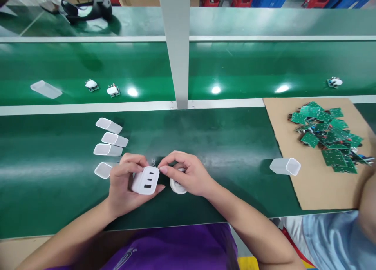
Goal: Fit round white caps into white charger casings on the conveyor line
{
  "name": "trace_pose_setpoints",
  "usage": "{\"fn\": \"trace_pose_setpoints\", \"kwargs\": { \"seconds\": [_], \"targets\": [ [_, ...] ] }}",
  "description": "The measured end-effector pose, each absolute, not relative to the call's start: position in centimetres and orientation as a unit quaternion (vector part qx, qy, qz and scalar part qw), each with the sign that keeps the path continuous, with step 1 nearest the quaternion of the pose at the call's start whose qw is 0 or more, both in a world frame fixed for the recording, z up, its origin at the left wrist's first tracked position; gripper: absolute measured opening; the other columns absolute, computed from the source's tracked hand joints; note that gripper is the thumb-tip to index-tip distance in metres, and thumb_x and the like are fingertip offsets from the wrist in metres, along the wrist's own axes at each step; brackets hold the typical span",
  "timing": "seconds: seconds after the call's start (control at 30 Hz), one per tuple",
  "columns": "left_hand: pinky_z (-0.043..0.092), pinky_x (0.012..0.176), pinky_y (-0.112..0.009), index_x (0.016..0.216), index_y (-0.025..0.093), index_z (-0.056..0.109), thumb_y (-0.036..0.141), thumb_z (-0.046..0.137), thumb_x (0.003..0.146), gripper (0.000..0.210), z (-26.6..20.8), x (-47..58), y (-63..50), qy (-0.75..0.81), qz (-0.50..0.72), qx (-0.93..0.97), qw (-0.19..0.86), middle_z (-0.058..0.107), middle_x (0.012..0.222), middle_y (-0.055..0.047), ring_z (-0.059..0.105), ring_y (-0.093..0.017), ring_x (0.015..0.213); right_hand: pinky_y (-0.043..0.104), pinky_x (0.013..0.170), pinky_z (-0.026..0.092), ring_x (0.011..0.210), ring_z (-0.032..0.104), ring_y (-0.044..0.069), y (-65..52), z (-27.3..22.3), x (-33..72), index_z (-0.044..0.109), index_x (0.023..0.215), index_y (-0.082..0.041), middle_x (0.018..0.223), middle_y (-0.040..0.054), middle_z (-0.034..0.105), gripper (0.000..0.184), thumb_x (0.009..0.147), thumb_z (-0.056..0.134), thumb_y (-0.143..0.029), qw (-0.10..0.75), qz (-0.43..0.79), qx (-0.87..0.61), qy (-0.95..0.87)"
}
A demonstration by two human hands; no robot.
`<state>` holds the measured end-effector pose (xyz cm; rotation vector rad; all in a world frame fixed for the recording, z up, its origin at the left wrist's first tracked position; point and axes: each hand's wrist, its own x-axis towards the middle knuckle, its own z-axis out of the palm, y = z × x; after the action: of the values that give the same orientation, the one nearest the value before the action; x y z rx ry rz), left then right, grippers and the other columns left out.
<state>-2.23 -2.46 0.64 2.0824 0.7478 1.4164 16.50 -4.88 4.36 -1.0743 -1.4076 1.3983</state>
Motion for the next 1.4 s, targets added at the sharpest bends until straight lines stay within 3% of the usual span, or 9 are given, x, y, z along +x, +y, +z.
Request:
{"fn": "trace_pose_setpoints", "kwargs": {
  "seconds": [0.47,0.63,0.8,1.13,1.4],
  "targets": [
    [0.05,0.067,-0.029,0.109,0.026,0.047,0.03,0.084,0.069,0.055,0.5,-2.3,-2.5,0.277,0.524,0.77,0.234,0.059,0.091,0.0,0.058,-0.015,0.078,0.017,0.05,0.042,0.057,0.052,0.006,-5.1,4.4,16.8,0.069,0.089,-0.016,0.084,0.002,0.064,0.023,0.093,0.065,-0.039,0.429,0.5,-0.441,-0.609],
    [0.055,0.075,-0.03,0.115,0.024,0.049,0.029,0.076,0.078,0.046,0.4,-1.9,-2.8,0.281,0.494,0.745,0.348,0.065,0.098,-0.004,0.066,-0.017,0.09,0.021,0.063,0.051,0.07,0.063,0.01,-5.2,4.8,16.9,0.071,0.09,-0.018,0.083,0.0024,0.069,0.013,0.094,0.065,-0.028,0.447,0.421,-0.443,-0.653],
    [0.054,0.07,-0.027,0.12,0.024,0.045,0.026,0.069,0.085,0.042,0.4,-1.6,-3.4,0.296,0.448,0.699,0.472,0.07,0.1,-0.004,0.07,-0.016,0.084,0.023,0.069,0.055,0.074,0.066,0.012,-5.6,4.8,16.6,0.072,0.09,-0.02,0.084,0.0019,0.07,0.009,0.093,0.064,-0.024,0.471,0.334,-0.451,-0.681],
    [0.05,0.058,-0.023,0.12,0.025,0.044,0.023,0.07,0.084,0.044,0.3,-1.1,-3.4,0.303,0.436,0.694,0.487,0.071,0.097,-0.002,0.069,-0.014,0.073,0.021,0.064,0.057,0.072,0.065,0.011,-6.2,4.1,16.0,0.073,0.093,-0.021,0.086,0.001,0.068,0.008,0.09,0.067,-0.018,0.493,0.233,-0.481,-0.687],
    [0.057,0.08,-0.029,0.119,0.023,0.052,0.017,0.065,0.086,0.036,0.6,-1.7,-3.4,0.301,0.456,0.67,0.503,0.071,0.106,-0.006,0.07,-0.017,0.094,0.021,0.059,0.054,0.07,0.064,0.01,-5.9,3.8,16.1,0.07,0.091,-0.02,0.085,0.0012,0.068,0.009,0.093,0.062,-0.016,0.467,0.119,-0.508,-0.714]
  ]
}}
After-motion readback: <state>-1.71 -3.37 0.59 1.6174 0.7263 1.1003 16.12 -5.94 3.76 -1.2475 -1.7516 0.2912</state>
